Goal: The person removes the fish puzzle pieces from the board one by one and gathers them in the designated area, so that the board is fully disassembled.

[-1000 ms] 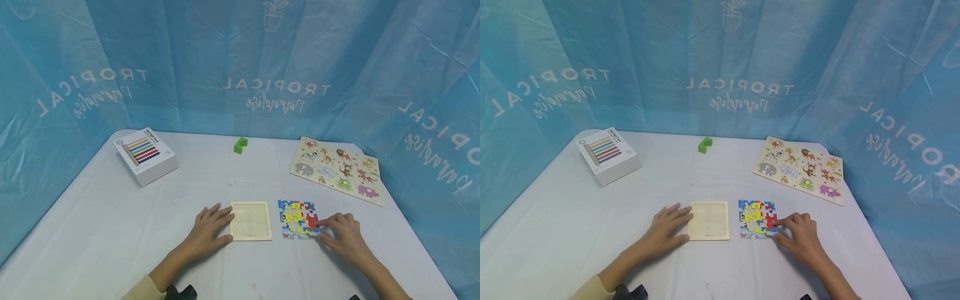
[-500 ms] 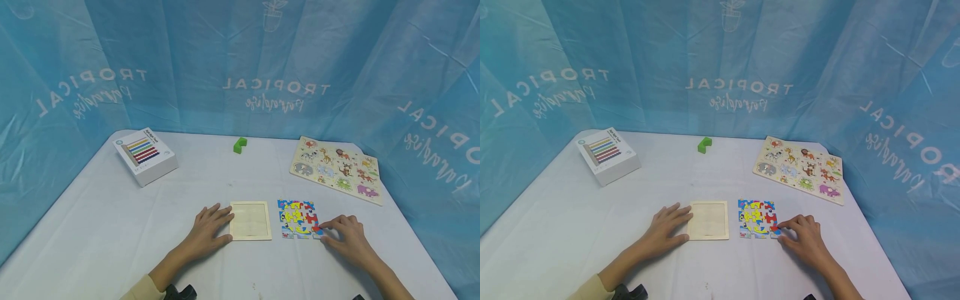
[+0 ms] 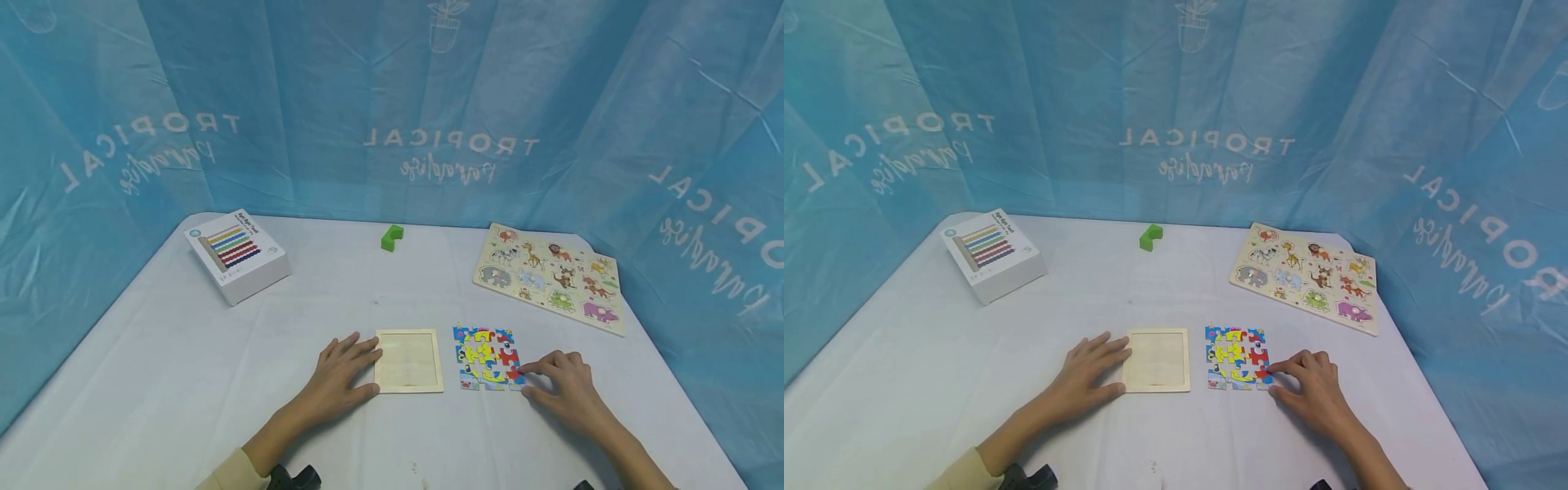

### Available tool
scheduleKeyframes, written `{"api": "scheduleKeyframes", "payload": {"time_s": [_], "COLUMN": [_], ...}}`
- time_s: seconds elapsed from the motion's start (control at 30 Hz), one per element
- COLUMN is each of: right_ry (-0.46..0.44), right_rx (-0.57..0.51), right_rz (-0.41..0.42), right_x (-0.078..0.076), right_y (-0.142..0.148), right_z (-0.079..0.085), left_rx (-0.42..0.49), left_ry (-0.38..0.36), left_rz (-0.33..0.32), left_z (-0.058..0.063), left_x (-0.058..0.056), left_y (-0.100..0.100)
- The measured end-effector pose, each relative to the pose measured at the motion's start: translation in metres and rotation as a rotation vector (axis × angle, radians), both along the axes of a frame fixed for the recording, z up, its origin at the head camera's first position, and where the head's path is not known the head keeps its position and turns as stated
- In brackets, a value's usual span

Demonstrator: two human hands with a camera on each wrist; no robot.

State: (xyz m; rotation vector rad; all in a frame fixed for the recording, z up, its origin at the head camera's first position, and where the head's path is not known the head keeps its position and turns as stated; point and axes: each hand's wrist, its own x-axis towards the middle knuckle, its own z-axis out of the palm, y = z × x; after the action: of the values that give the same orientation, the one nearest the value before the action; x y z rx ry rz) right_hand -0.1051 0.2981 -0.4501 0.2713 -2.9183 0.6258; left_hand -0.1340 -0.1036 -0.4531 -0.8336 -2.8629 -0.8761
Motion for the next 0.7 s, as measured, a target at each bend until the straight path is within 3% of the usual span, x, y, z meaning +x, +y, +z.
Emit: {"api": "scheduleKeyframes", "payload": {"time_s": [0.1, 0.3, 0.7], "right_ry": [0.034, 0.187, 0.175], "right_rx": [0.002, -0.017, -0.083], "right_rz": [0.012, 0.075, 0.1], "right_x": [-0.001, -0.005, -0.015], "right_y": [-0.001, -0.005, -0.035], "right_z": [0.001, 0.003, 0.017], "left_rx": [0.002, 0.009, 0.02], "left_ry": [0.004, -0.006, -0.037], "left_rz": [0.002, 0.006, 0.004], "left_z": [0.0, -0.002, -0.006], "left_x": [0.0, -0.001, -0.001], "left_y": [0.0, 0.001, -0.001]}}
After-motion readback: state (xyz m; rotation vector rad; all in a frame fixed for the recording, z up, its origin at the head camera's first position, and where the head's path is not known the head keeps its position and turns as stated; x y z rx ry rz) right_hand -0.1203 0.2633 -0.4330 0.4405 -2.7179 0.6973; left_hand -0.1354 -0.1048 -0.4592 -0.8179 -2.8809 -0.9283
